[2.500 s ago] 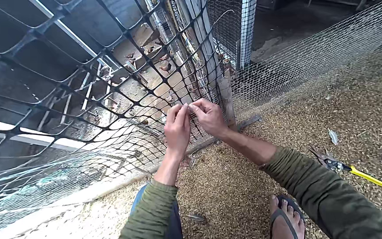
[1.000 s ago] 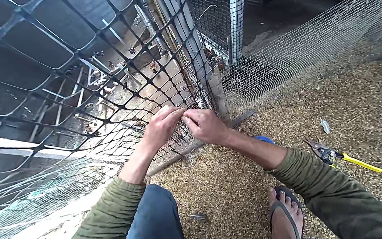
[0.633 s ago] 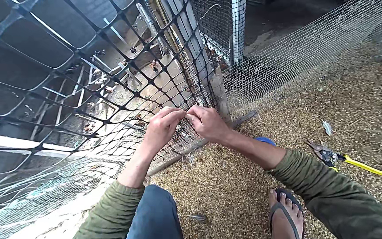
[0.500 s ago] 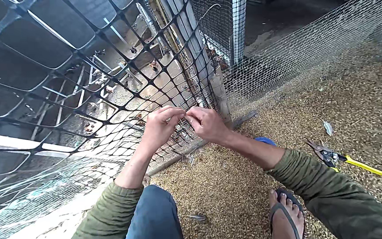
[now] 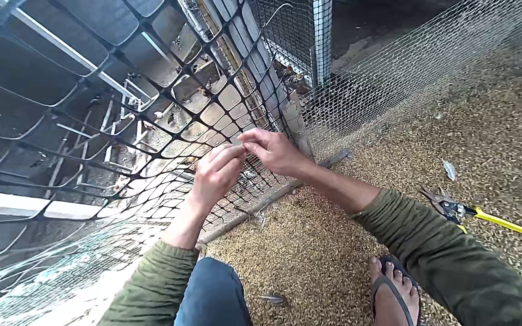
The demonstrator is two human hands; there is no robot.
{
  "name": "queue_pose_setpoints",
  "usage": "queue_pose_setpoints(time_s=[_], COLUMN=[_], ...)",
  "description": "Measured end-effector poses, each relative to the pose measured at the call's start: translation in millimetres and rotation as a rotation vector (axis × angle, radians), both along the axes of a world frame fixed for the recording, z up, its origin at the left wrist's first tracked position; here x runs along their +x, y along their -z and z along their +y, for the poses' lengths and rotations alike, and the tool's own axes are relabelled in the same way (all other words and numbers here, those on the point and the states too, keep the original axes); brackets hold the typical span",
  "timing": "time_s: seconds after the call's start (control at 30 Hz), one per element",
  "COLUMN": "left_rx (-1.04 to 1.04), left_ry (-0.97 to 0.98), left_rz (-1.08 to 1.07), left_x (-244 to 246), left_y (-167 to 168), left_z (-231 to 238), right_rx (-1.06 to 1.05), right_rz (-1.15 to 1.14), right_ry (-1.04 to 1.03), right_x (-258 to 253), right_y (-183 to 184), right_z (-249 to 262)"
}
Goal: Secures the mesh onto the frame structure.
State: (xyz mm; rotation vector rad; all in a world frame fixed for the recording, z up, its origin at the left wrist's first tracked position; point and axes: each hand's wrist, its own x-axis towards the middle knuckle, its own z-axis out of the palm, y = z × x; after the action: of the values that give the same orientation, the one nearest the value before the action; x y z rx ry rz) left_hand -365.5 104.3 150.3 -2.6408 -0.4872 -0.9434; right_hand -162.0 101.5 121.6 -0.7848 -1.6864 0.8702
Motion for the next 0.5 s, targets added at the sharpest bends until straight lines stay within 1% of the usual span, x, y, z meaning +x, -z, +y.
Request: queue_pose_setpoints(time_s=[0.13,0.3,0.37,0.5], left_rx=[0.077,0.092,0.073,0.058], left_ry=[0.004,-0.017,-0.016,-0.039], left_rz=[-0.086,-0.110,-0.109,-0.101], left_x=[2,0,-3,-3], left_y=[10,11,9,8], left_z=[8,7,7,6], right_rx=[0.032,0.047,0.123,0.374], right_rz=[-0.068,-0.034,-0.040,-0.126], right_ry=[-0.032,-0.024,0.011,0.150], right_x=[5,5,3,-4], right_y=[-8,-3,-2,2], right_z=[1,5,3,0])
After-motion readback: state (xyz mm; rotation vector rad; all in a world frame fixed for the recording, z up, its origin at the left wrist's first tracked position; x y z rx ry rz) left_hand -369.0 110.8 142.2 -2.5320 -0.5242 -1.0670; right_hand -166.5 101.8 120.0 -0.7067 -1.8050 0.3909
